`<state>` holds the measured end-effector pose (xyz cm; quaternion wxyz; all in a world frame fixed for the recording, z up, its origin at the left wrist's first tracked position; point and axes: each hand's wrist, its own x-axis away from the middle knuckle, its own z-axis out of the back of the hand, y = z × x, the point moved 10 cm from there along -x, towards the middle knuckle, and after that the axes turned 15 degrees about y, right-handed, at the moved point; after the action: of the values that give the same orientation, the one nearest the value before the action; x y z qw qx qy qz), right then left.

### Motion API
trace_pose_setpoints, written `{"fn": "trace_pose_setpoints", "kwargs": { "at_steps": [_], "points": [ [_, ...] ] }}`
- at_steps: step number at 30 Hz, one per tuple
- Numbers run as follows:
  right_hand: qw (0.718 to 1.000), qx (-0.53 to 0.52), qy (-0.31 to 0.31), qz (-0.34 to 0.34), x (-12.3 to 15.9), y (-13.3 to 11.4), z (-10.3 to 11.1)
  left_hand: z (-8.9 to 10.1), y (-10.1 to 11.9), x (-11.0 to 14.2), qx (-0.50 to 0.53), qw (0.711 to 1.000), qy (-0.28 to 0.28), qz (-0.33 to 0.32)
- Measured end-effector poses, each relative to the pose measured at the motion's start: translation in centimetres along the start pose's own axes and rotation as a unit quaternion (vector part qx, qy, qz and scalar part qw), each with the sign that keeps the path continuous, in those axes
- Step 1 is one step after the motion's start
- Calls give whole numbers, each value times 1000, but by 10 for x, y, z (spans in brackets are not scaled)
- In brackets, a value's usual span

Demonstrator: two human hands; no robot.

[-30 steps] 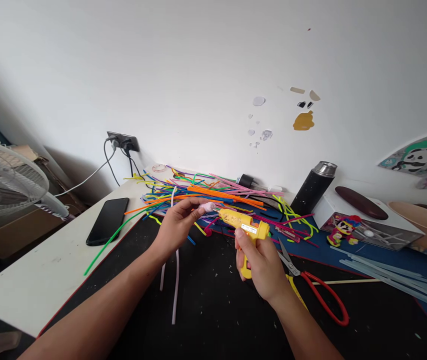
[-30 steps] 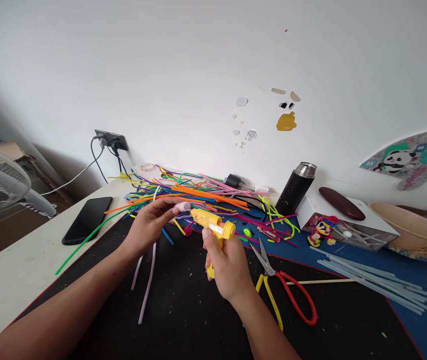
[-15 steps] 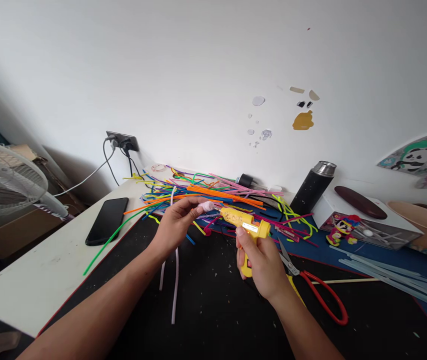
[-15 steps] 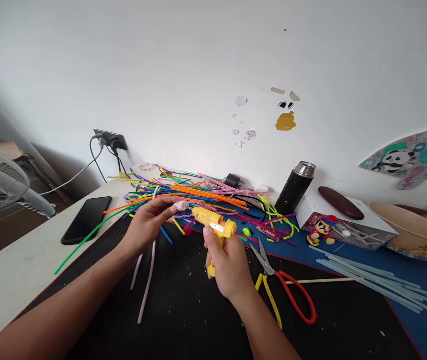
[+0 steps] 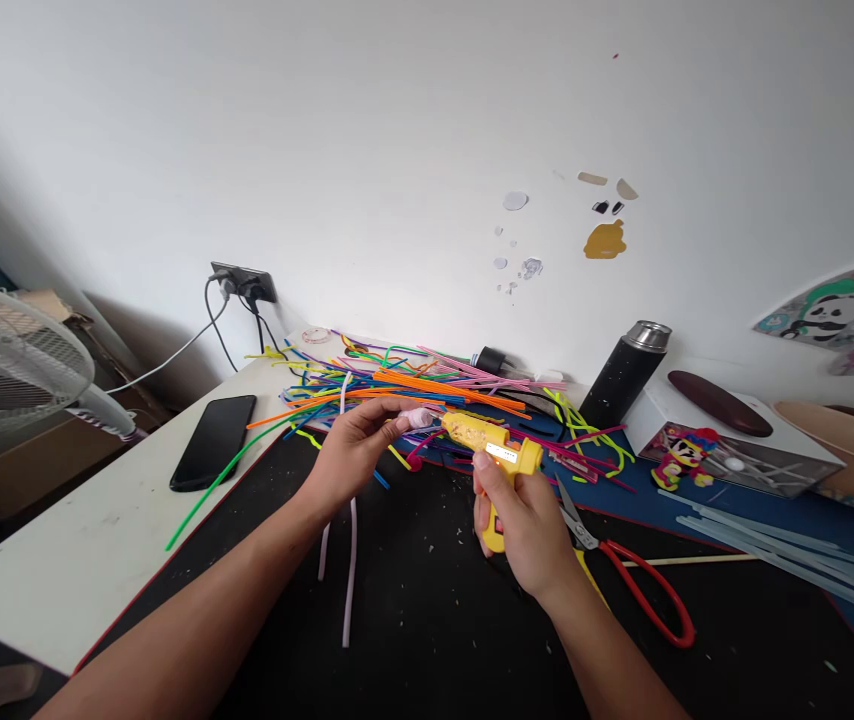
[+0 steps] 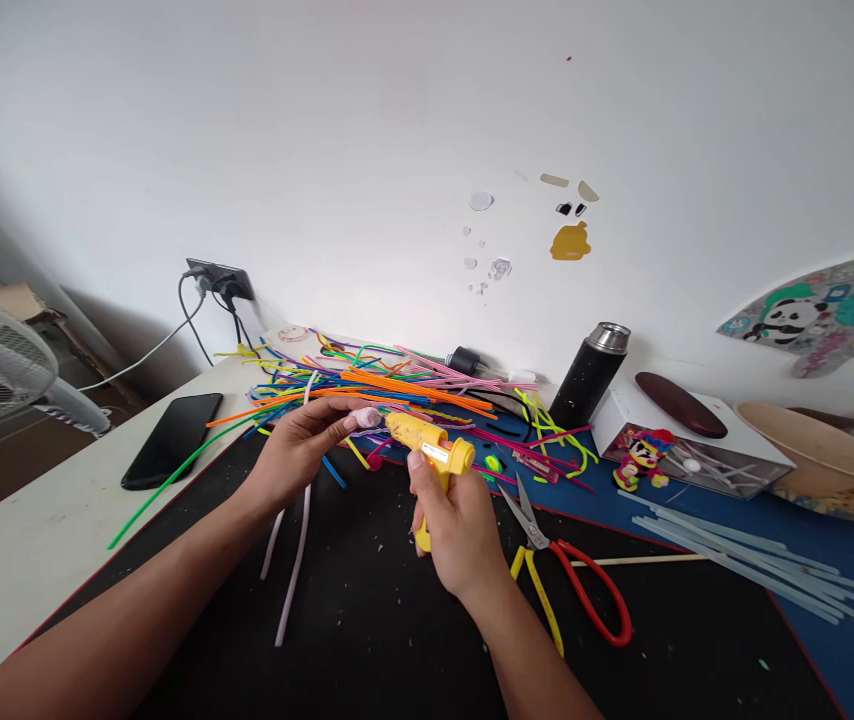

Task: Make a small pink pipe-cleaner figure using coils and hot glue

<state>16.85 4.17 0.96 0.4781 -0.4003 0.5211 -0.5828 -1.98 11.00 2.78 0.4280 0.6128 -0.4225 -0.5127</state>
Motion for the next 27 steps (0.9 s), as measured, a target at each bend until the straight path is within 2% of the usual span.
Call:
{"fn": "trace_pose_setpoints", "kwargs": {
  "at_steps": [10,20,27],
  "points": [
    [1000,5,8,-1,1,0,1,-2,6,1,-14,1000,-8,-8],
    [1000,11,3,-7,0,1,1,7,-5,-2,6,1000,20,5],
    [1000,15,-1,-3,2,-1,-1,8,-4,-3,10,999,30,7]
  ]
}}
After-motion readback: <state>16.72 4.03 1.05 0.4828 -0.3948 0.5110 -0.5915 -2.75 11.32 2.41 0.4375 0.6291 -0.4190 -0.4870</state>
